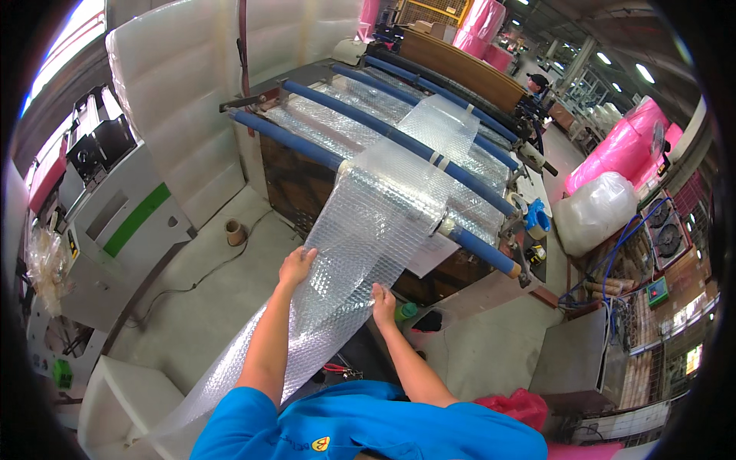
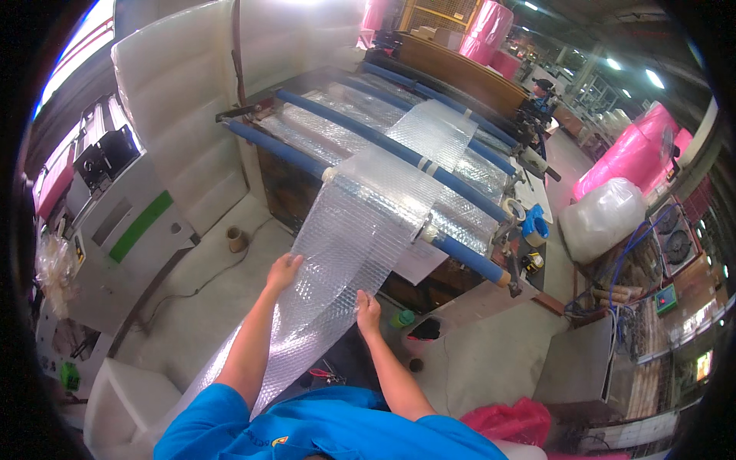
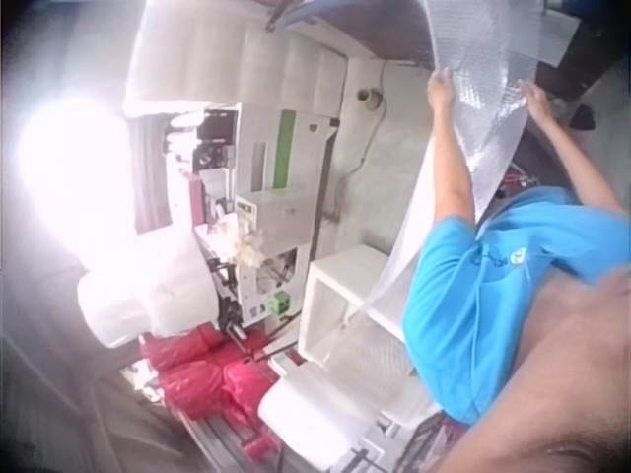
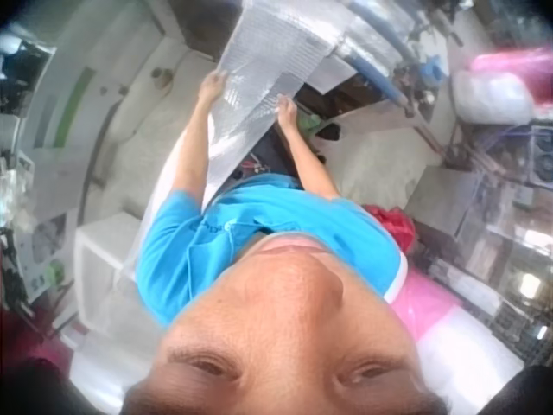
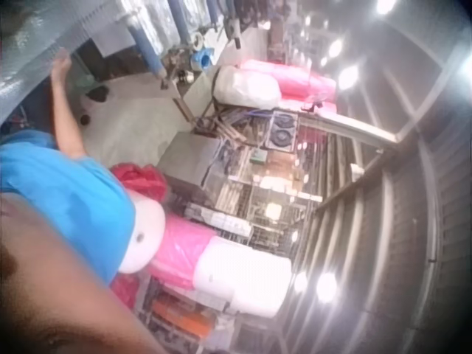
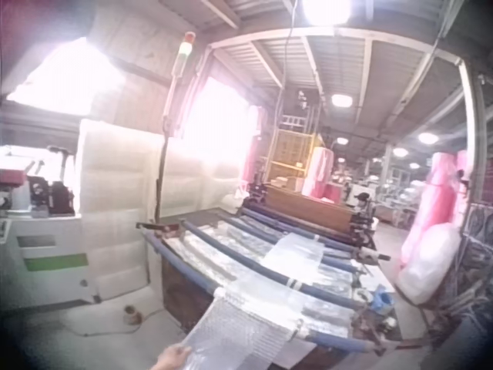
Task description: The person pulls a sheet of bubble wrap from a roll mounted on a machine, smoothing and aligning it with both hands as it feeds through rollers. They continue to guide the bubble wrap along the machine's path, ensuring it remains flat and properly positioned.
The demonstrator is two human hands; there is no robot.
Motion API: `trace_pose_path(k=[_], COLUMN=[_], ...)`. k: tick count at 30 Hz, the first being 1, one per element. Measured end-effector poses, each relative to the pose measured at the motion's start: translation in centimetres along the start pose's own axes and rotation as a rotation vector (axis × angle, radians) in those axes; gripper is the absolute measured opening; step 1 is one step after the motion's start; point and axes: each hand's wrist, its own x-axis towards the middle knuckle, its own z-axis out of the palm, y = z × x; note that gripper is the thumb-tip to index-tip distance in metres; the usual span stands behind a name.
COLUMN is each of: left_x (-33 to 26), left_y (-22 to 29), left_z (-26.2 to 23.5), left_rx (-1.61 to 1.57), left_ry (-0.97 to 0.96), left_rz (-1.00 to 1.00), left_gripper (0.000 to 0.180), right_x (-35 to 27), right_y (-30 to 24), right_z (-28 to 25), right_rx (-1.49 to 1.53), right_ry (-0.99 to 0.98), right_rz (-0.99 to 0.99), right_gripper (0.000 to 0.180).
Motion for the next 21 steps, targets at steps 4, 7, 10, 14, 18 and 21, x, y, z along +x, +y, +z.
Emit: trace_pose_path(k=[4, 7, 10, 14, 18, 21], left_x=[-1.0, -1.6, -1.8, -1.6, -1.6, -1.8], left_y=[1.5, 1.6, 1.8, 1.3, 1.3, 1.4], left_z=[-0.1, 0.6, 0.9, 1.3, 1.6, 1.7], left_rx=[0.100, 0.191, 0.207, 0.215, 0.236, 0.241], left_ry=[-0.030, 0.054, 0.087, 0.122, 0.143, 0.155], left_rz=[0.000, 0.023, 0.055, 0.079, 0.099, 0.107], left_gripper=[0.049, 0.047, 0.044, 0.043, 0.043, 0.042], right_x=[0.7, 0.2, 0.1, 0.3, 0.5, 0.7], right_y=[0.6, -0.6, -0.5, 0.7, 1.8, 2.9], right_z=[0.0, 0.0, 0.1, 0.4, 0.5, 0.7], right_rx=[-0.037, -0.090, -0.117, -0.168, -0.166, -0.173], right_ry=[0.027, 0.042, 0.074, 0.112, 0.150, 0.181], right_rz=[-0.045, -0.042, -0.025, -0.046, -0.062, -0.101], right_gripper=[0.039, 0.039, 0.039, 0.038, 0.038, 0.038])
